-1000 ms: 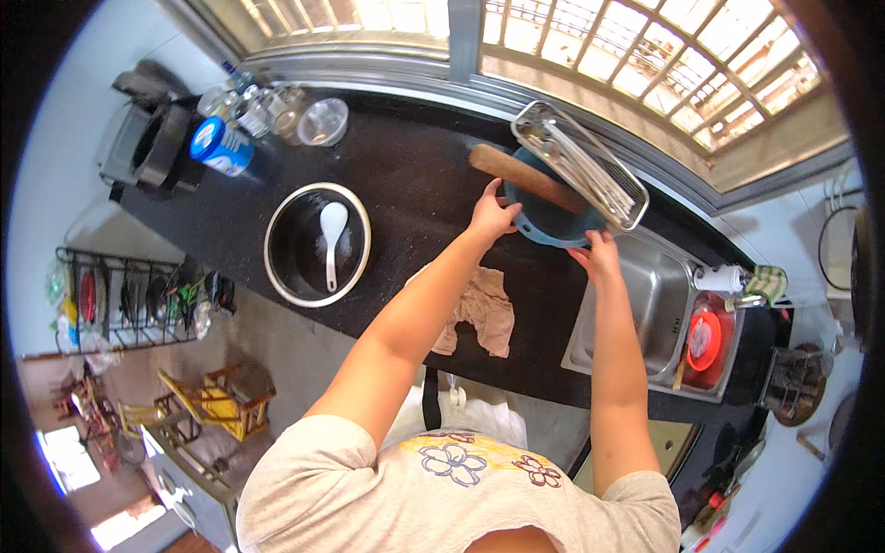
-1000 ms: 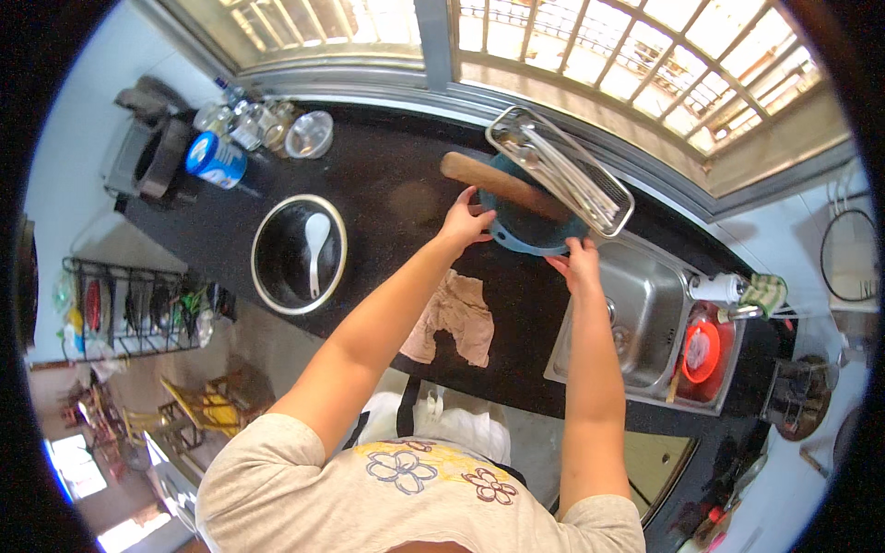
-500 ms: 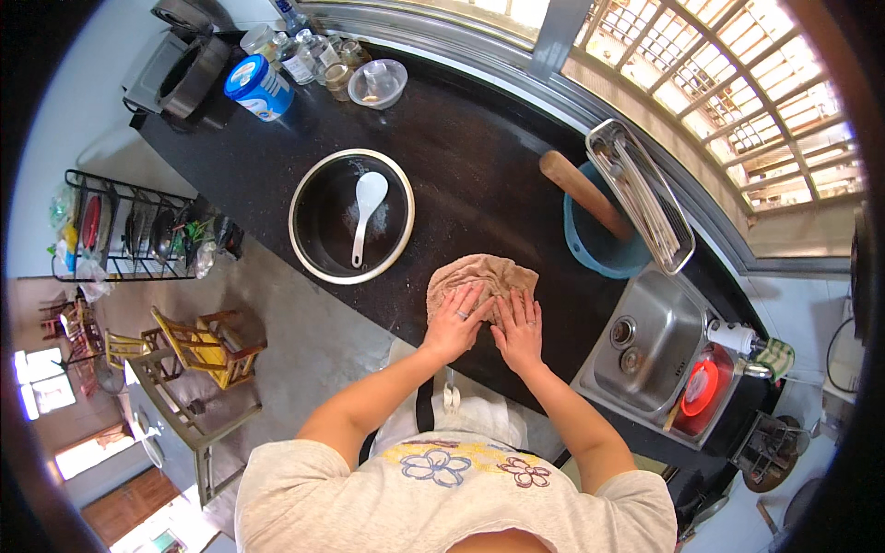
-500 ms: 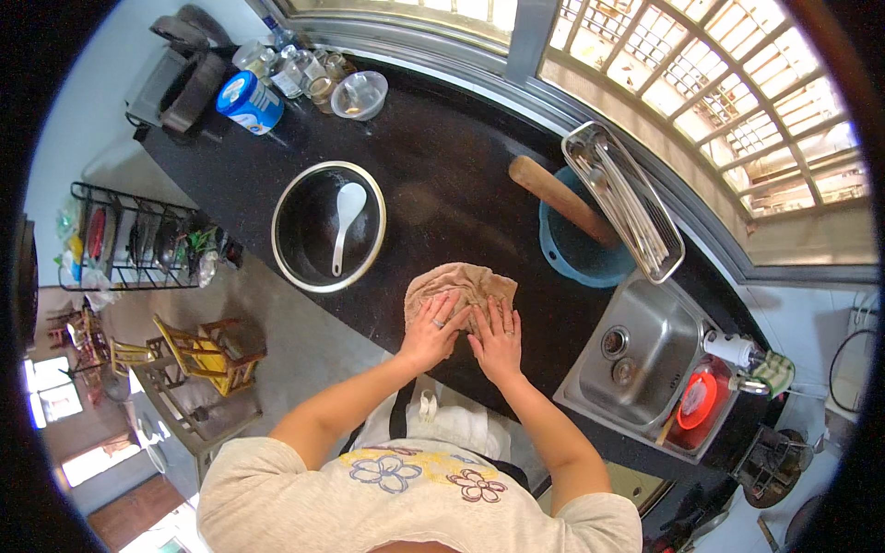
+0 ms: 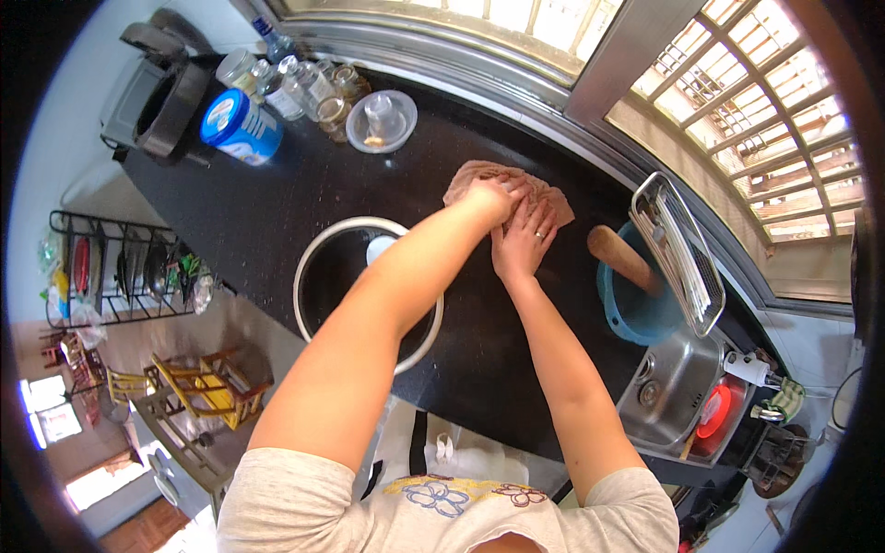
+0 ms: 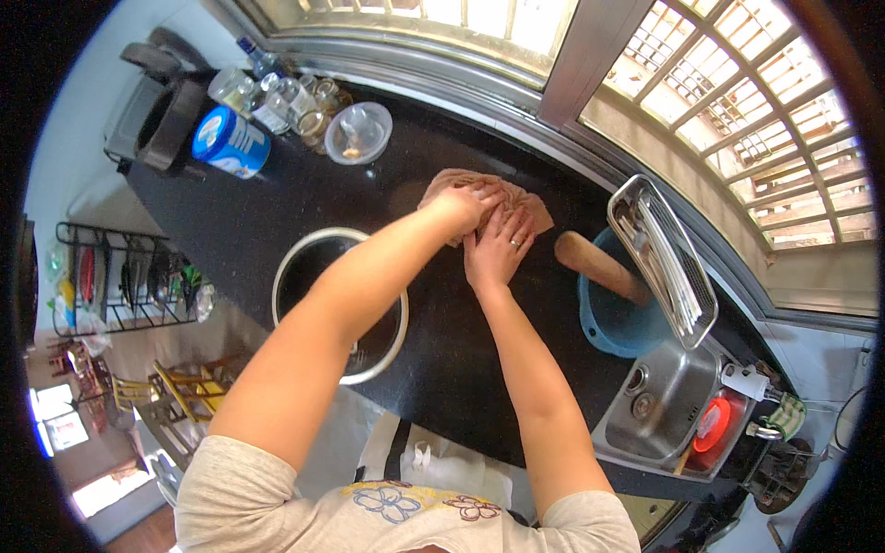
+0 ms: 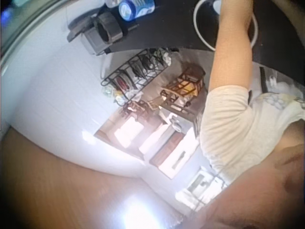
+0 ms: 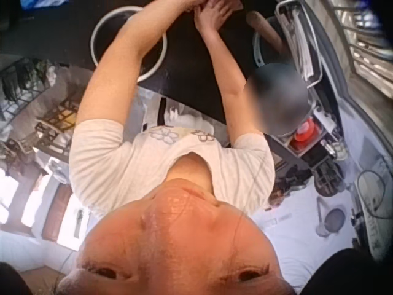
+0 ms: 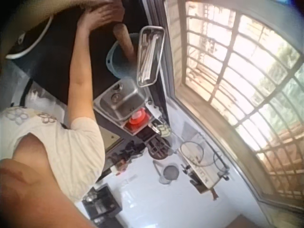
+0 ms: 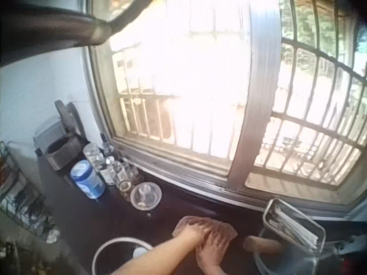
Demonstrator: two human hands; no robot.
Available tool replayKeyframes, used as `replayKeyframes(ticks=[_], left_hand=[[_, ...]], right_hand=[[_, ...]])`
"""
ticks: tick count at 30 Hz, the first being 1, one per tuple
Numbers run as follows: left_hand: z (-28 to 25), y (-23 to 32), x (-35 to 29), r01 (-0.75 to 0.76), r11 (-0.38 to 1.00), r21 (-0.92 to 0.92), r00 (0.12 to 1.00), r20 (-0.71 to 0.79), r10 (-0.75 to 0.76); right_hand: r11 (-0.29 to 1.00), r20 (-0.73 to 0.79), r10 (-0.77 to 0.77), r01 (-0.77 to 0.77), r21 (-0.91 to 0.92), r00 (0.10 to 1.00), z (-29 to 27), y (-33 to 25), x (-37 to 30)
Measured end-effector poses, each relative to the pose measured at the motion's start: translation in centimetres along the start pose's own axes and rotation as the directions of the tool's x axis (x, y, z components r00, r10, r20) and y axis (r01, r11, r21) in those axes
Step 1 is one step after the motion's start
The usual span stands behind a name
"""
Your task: The person cleans the kitchen by wiping the sink, countertops, and stove area with a cloth. They move various items like bowls, bottles, and jars aside to clean underneath them, then return them to their original positions. The person also wipes the range hood and briefly interacts with its control panel.
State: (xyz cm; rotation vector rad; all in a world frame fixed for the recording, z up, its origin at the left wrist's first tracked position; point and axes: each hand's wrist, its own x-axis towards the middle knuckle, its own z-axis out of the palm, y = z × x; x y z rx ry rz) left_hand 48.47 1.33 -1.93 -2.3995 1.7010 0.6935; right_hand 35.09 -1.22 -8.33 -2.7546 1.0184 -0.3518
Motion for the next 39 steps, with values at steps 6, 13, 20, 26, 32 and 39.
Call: replayKeyframes(ticks=[6,13,20,26,32,39], left_hand=[[-0.9,-7.7,1.7,-0.268,0.958,-0.105,0.946,-0.215,0.241],[-4.4,-9.6,-20.8,0.12,0.869,-0.481,0.923,-0.268,-0.275],[3.1,-7.6,-31.2,0.554,0.63,-0.545,0.695,-0.115,-0.71],[4.6,-2.9,-28.4,0.405,0.627,-0.666,0.814,-0.051,-0.579],[4.6,4.9,-24.5,0.398,0.697,-0.596,0.856,-0.03,-0.516],[4.9,9.9,-21.2,0.191,0.832,-0.521,0.94,-0.145,-0.307]], right_hand=[[0.997,0.123,-0.019,0.011,0.072,0.992,1.8,-1.7,5.3],[0.492,0.525,-0.19,-0.383,0.782,0.83,-10.3,-5.7,-9.7],[0.539,0.441,-0.319,-0.221,0.812,0.839,-9.3,-5.7,-11.4],[0.52,0.464,-0.241,-0.29,0.803,0.853,-11.8,2.2,-14.0],[0.542,0.547,-0.144,-0.397,0.741,0.824,-15.3,10.4,-16.3],[0.383,0.593,-0.011,-0.544,0.746,0.805,-18.4,15.9,-18.5]])
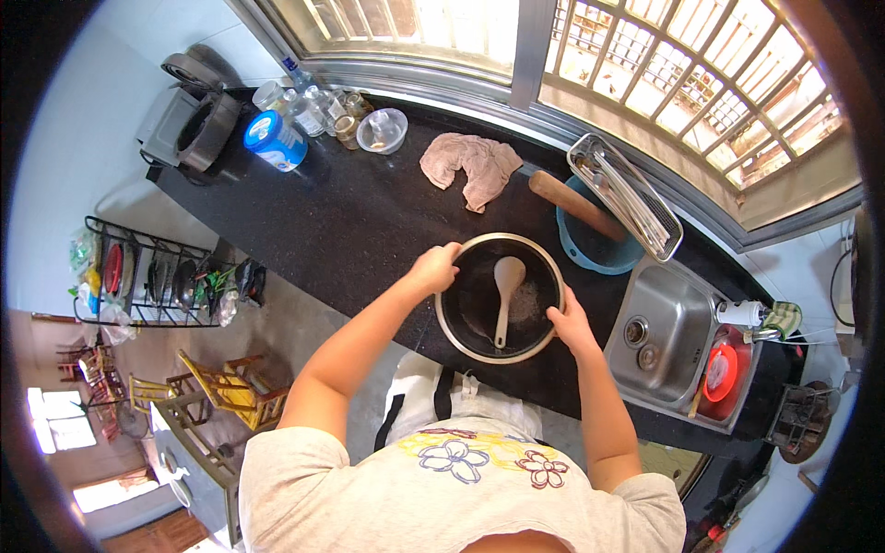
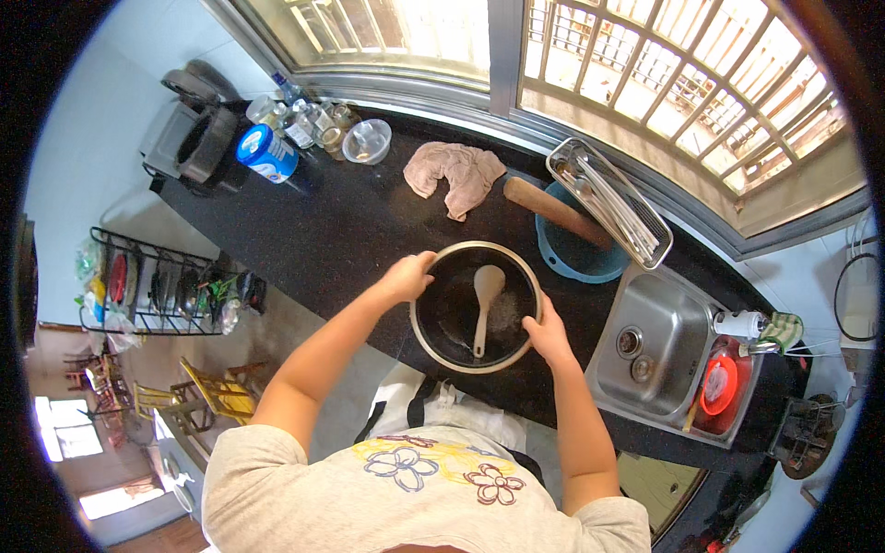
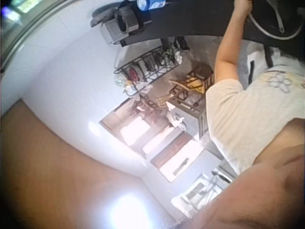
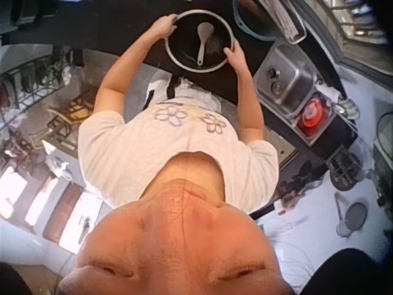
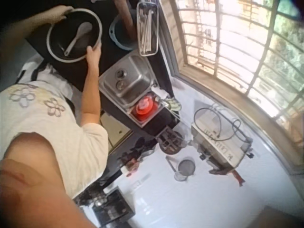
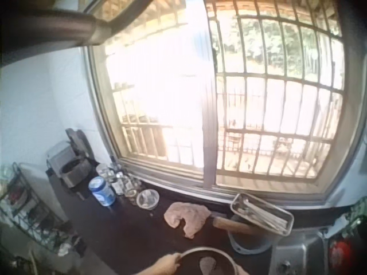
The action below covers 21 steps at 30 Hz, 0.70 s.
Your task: The person cleans the kitchen by wiping the sink, countertops, and stove area with a cloth. They move various items like bowls, bottles, and jars aside to clean underneath them, then return them to their original positions. The person also wipes the range hood and briefly interacts with its control panel.
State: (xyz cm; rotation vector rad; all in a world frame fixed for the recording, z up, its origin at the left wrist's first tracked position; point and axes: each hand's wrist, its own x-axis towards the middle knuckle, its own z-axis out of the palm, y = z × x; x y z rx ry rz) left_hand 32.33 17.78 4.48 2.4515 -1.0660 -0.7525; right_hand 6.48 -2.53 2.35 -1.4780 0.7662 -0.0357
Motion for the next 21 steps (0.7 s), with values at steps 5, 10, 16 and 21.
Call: replayKeyframes(ticks=[5,10,16,21], left_hand=[[-3.7,1.6,2.0,0.09,0.931,-0.353,0.97,0.244,-0.002],[-3.3,-6.2,13.9,-0.276,0.952,0.135,0.833,-0.461,0.307],[-1.3,-11.3,29.0,-0.544,0.78,0.309,0.676,-0.389,0.626],[-3.7,-14.0,31.8,-0.662,0.702,0.264,0.564,-0.442,0.698]], right_hand=[[0.907,-0.318,-0.034,-0.104,-0.407,0.948,-0.3,-2.7,-2.4],[0.793,-0.343,-0.484,0.238,-0.56,0.805,11.8,-15.4,4.0],[0.659,-0.452,-0.295,-0.163,-0.734,0.842,16.6,-8.7,31.1],[0.39,-0.417,-0.601,-0.206,-0.898,0.682,18.7,-5.6,36.1]])
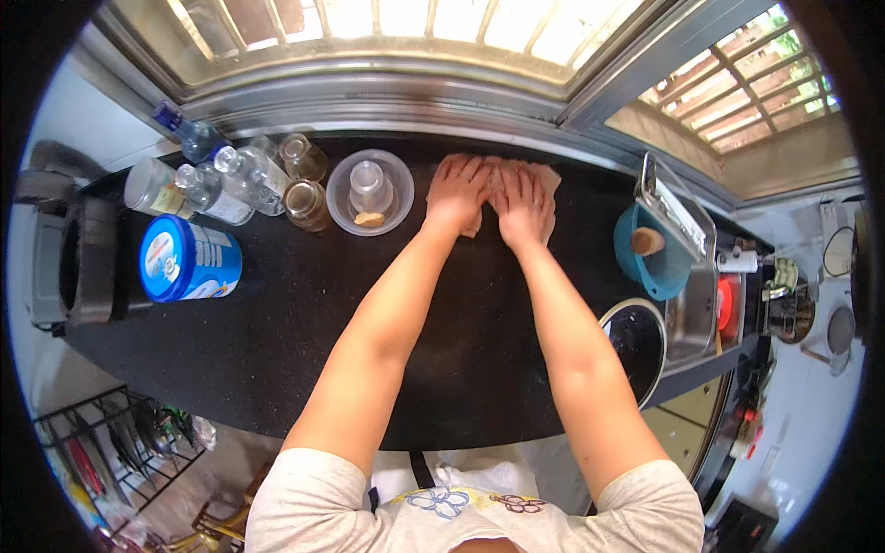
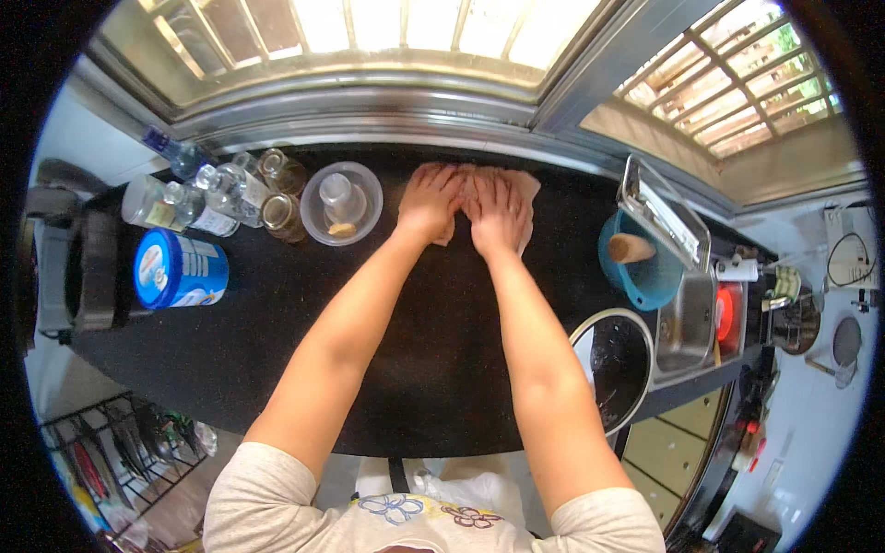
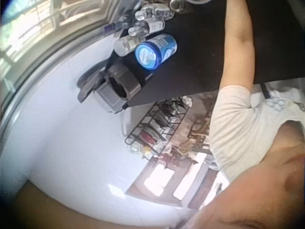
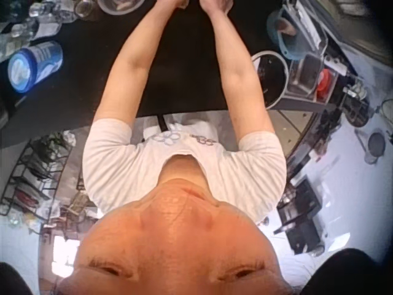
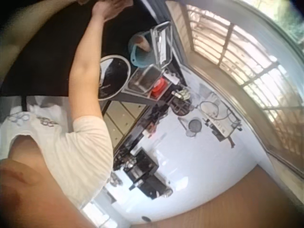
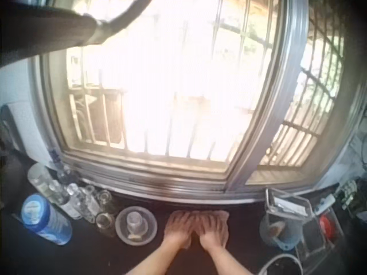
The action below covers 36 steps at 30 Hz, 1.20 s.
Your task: The person cleans the kitchen by wiping the sink, countertops, and stove area with a cloth. They move various items like bowls, bottles, and jars aside to clean underneath them, then return them to their original positions. The person also wipes the range hood and briefly interacts with its control panel.
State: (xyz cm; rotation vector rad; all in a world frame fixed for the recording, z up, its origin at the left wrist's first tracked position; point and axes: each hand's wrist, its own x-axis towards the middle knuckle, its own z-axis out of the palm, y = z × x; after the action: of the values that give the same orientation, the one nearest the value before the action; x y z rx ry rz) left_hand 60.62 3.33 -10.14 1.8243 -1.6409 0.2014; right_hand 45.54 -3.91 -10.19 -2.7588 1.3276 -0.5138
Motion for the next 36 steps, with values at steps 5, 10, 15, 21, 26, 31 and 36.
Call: replayKeyframes(ticks=[5,10,15,21,26,31,36], left_hand=[[-2.3,2.6,-4.1,0.138,0.99,-0.038,0.99,-0.03,-0.139],[-12.9,9.2,-18.9,0.227,0.973,-0.053,0.935,0.292,-0.202],[-18.7,11.2,-23.6,0.229,0.973,-0.042,0.866,0.465,-0.184],[-6.1,4.4,-6.3,0.194,0.972,0.13,0.97,0.123,-0.21],[-6.6,4.2,-9.8,0.253,0.968,-0.007,0.966,0.057,-0.252],[-18.7,9.2,-24.1,0.258,0.966,-0.012,0.935,0.256,-0.246],[-24.4,7.2,-32.0,0.235,0.971,0.051,0.876,0.423,-0.234]], right_hand=[[0.967,0.086,0.006,-0.028,0.255,0.996,-2.1,-2.3,-2.4],[0.959,0.327,-0.034,-0.062,0.277,0.945,-9.1,-8.9,-20.4],[0.942,0.367,-0.158,0.029,0.333,0.917,-11.6,-10.0,-27.9],[0.992,0.134,0.07,-0.055,-0.116,0.988,-4.4,-7.0,-6.2],[0.979,0.051,-0.116,0.106,0.177,0.992,-2.9,-6.5,-7.0],[0.953,0.297,-0.263,0.199,0.228,0.918,-8.5,-13.2,-23.9],[0.902,0.239,-0.337,0.239,0.36,0.911,-9.2,-19.4,-28.1]])
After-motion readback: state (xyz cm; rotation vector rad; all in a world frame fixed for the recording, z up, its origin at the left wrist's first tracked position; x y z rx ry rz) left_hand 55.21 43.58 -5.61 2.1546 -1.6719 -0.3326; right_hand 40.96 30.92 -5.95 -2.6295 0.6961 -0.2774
